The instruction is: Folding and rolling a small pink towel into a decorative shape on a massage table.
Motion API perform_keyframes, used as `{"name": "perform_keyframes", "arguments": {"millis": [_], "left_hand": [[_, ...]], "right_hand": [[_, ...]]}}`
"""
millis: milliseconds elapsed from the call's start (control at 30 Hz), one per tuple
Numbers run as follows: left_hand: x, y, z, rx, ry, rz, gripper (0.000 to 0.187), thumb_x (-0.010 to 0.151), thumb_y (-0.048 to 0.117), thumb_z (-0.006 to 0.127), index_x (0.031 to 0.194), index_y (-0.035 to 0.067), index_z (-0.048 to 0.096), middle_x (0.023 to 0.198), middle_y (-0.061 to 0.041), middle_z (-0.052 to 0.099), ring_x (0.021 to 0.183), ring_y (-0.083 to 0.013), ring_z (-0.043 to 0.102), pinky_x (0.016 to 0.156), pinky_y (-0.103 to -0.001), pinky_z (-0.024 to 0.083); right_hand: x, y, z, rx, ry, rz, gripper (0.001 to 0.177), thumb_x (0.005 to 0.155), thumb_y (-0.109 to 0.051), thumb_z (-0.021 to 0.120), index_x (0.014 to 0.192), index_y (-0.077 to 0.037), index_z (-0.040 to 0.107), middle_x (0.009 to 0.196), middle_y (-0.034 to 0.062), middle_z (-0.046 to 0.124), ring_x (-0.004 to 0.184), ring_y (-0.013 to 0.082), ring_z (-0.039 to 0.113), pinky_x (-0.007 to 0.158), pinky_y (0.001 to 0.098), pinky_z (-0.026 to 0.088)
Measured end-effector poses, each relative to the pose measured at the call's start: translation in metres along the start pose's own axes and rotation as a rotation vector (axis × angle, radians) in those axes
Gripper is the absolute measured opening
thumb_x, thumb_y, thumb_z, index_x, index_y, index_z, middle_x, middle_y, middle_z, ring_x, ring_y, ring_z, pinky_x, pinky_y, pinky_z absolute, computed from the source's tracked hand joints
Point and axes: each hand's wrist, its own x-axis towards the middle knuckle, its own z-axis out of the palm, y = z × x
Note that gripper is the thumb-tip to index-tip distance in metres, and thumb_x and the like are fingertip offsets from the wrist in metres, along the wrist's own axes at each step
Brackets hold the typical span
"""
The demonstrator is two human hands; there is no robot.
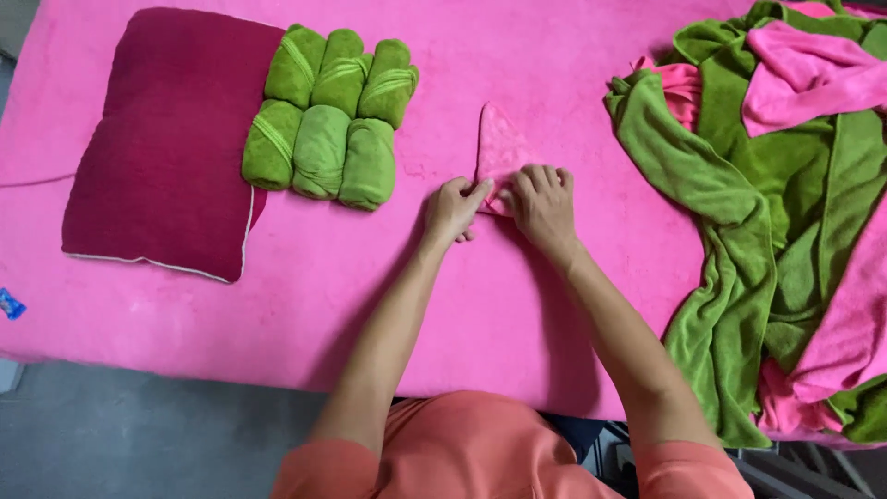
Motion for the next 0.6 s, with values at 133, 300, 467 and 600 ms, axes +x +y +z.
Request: {"name": "perform_keyframes", "arguments": {"millis": [133,300,467,600], "left_hand": [[0.008,-0.007,-0.001,-0.088,0.002,-0.015,0.057,0.096,0.053,0.063,0.121,0.002,0.069,0.072,-0.023,0.071,0.051,-0.0324,0.074,0.037,-0.038,0.062],[0.017,-0.018,-0.005,-0.184,-0.067,-0.007,0.072,0.102,0.062,0.046,0.128,-0.004,0.063,0.079,-0.031,0.071,0.057,-0.0363,0.075,0.043,-0.043,0.064],[0.026,-0.026,-0.002,-0.249,-0.07,-0.004,0.069,0.097,0.062,0.062,0.121,-0.003,0.065,0.074,-0.028,0.07,0.051,-0.033,0.074,0.038,-0.038,0.061],[0.017,-0.01,-0.001,-0.221,-0.035,-0.028,0.064,0.097,0.053,0.065,0.121,-0.006,0.063,0.071,-0.028,0.068,0.049,-0.0328,0.071,0.036,-0.038,0.059]], "right_hand": [[-0.024,-0.01,-0.004,0.004,0.266,-0.11,0.033,0.098,-0.046,0.073,0.119,-0.02,0.072,0.127,0.0091,0.067,0.128,0.0314,0.061,0.113,0.0544,0.035],[-0.014,0.005,-0.004,0.11,0.173,-0.083,0.055,0.094,-0.053,0.075,0.133,-0.015,0.072,0.141,0.0139,0.066,0.139,0.036,0.055,0.119,0.0601,0.029],[0.026,0.032,0.01,0.175,-0.038,0.02,0.04,0.106,-0.05,0.059,0.13,-0.021,0.073,0.125,0.0041,0.065,0.127,0.0324,0.053,0.102,0.0558,0.04],[0.033,0.029,0.002,0.156,-0.009,0.043,0.04,0.107,-0.055,0.058,0.123,-0.022,0.074,0.117,0.0033,0.058,0.121,0.0314,0.051,0.097,0.0539,0.037]]}}
